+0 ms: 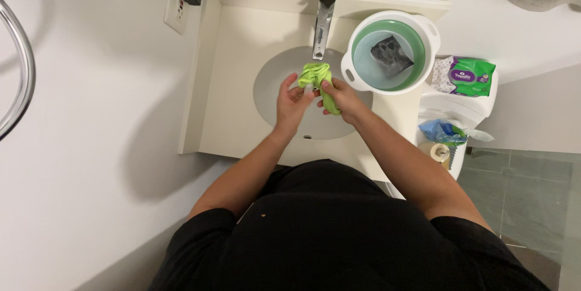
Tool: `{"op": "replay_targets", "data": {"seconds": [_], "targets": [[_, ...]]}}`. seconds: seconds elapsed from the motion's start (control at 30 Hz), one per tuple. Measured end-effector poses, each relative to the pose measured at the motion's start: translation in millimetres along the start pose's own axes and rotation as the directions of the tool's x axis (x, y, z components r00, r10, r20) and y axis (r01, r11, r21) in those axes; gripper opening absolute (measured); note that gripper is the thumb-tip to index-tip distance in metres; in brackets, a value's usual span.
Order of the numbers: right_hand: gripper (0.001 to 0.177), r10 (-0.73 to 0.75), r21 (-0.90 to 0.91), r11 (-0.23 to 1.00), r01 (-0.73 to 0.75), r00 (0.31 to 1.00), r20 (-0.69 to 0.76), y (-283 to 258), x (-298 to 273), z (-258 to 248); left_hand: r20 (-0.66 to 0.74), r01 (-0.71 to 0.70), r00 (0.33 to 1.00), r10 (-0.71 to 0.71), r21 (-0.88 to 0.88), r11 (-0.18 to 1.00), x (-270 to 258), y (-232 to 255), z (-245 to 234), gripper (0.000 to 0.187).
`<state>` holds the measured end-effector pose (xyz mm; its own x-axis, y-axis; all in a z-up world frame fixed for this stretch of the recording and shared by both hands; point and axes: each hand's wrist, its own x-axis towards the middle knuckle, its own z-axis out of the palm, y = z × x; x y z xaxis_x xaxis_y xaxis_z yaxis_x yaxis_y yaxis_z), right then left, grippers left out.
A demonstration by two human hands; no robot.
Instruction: The person wrings out a green cloth in a sink, then uses it to wipe down the surface and sides of a bathroom vanity and cabinet.
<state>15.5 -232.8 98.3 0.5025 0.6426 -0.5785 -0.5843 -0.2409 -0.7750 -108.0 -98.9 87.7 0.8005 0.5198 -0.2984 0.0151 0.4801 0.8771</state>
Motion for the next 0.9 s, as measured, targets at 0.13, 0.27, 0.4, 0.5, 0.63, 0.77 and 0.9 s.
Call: {"op": "replay_targets", "data": {"seconds": [0.13,0.27,0.4,0.5,0.63,0.77,0.9], "targets": [[0.043,0.124,0.17,0.976,-0.138,0.988,0.092,-7,-1,-5,0.469,-0.657,0.749,0.468,0.616,0.435,-8,15,-15,0.076],[0.045,0.252,0.287,0.889,-0.358,0.904,0.346,-14,-7,-5,0.745,-0.773,0.366,0.557,0.577,-0.263,2,39,-18,0.076],[0.05,0.43,0.188,0.801,-0.569,0.764,0.481,-22,-14,9,0.852,-0.837,0.183,0.491,0.397,-0.377,26,58,-13,0.065],[0.06,0.512,-0.027,0.838,-0.544,0.771,0.379,-32,-15,16,0.935,-0.926,0.148,0.323,0.246,-0.287,41,71,-13,0.055],[0.068,0.5,-0.139,0.866,-0.48,0.821,0.276,-53,-3,12,0.923,-0.862,0.348,0.164,0.383,-0.332,36,81,3,0.032],[0.063,0.116,-0.383,0.912,-0.148,0.988,-0.104,-77,12,15,0.854,-0.591,0.257,0.453,0.51,-0.625,42,94,31,0.021],[0.05,-0.243,-0.574,0.804,0.153,0.966,-0.084,-100,18,17,0.684,-0.633,0.709,0.171,0.724,-0.272,62,97,39,0.01]]}}
